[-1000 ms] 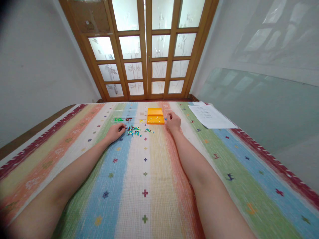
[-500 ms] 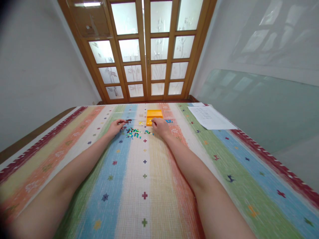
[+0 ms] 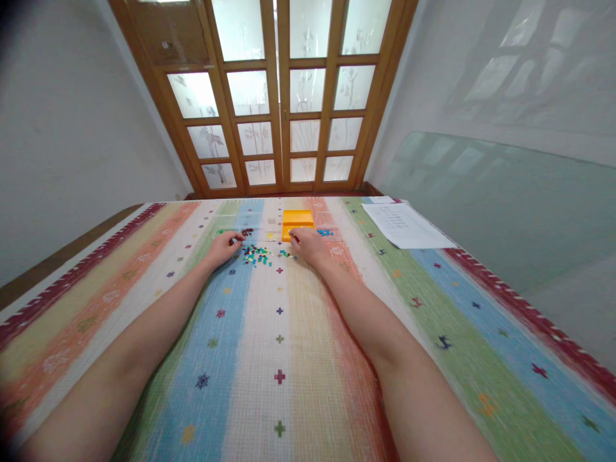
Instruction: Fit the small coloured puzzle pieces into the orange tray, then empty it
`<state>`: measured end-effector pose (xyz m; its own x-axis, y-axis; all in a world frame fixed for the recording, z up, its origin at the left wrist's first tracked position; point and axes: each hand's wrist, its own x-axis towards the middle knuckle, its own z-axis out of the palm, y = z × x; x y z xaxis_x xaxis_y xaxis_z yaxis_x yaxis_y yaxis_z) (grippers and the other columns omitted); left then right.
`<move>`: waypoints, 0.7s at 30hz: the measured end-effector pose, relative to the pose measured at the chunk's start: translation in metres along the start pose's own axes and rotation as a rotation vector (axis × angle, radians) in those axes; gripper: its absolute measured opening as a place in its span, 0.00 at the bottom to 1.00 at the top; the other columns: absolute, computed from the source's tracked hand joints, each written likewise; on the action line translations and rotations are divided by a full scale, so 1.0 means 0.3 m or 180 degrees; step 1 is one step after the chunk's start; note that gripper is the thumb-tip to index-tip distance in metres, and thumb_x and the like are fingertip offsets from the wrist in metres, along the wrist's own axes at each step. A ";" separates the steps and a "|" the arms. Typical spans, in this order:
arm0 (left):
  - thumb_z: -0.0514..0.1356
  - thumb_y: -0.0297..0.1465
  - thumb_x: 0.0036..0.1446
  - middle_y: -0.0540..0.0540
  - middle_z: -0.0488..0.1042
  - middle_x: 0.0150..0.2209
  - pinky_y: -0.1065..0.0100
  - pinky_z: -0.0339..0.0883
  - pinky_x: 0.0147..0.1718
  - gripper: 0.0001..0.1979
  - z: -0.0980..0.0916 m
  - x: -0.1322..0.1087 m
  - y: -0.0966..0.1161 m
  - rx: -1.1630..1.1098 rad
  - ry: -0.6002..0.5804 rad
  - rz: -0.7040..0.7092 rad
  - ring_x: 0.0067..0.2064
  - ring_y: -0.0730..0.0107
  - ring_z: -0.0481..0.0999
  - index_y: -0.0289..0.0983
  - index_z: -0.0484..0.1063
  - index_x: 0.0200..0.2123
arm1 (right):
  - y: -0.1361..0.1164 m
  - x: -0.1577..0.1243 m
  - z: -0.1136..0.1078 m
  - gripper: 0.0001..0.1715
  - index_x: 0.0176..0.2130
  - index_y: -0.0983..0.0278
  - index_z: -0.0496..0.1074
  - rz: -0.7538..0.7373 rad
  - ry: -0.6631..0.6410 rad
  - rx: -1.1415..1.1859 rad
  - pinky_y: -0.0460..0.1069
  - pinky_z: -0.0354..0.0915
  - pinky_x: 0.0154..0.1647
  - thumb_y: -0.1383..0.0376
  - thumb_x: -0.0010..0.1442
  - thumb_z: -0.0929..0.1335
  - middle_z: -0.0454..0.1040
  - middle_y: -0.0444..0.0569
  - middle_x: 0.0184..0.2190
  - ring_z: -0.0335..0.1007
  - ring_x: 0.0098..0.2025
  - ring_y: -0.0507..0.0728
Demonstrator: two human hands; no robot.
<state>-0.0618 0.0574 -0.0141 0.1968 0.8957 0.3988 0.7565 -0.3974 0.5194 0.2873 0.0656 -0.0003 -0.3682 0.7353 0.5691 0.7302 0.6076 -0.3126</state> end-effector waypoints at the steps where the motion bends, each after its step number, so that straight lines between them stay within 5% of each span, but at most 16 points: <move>1: 0.59 0.33 0.60 0.45 0.81 0.42 0.61 0.69 0.44 0.12 -0.006 -0.003 -0.002 0.0149 -0.0083 0.0085 0.39 0.63 0.76 0.39 0.80 0.43 | -0.005 0.000 -0.001 0.12 0.41 0.62 0.79 -0.0008 -0.0019 0.0001 0.51 0.62 0.45 0.67 0.67 0.65 0.81 0.53 0.38 0.73 0.41 0.60; 9: 0.62 0.33 0.60 0.44 0.78 0.38 0.62 0.67 0.42 0.08 -0.009 -0.008 0.018 0.0604 -0.0440 0.0293 0.39 0.60 0.75 0.39 0.81 0.37 | -0.023 -0.002 -0.003 0.11 0.40 0.62 0.79 -0.0093 -0.0143 -0.0120 0.50 0.60 0.42 0.67 0.68 0.65 0.80 0.52 0.37 0.72 0.40 0.59; 21: 0.59 0.33 0.62 0.49 0.77 0.33 0.64 0.66 0.40 0.05 0.010 -0.011 0.025 -0.0087 0.0220 -0.0240 0.35 0.64 0.74 0.41 0.74 0.39 | -0.019 -0.005 0.002 0.11 0.42 0.62 0.79 -0.0213 -0.0172 -0.0136 0.51 0.61 0.44 0.68 0.68 0.66 0.81 0.53 0.40 0.73 0.42 0.60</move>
<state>-0.0549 0.0521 -0.0138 0.0956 0.9077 0.4085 0.7501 -0.3355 0.5699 0.2833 0.0613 0.0001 -0.4467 0.7093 0.5453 0.7264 0.6433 -0.2418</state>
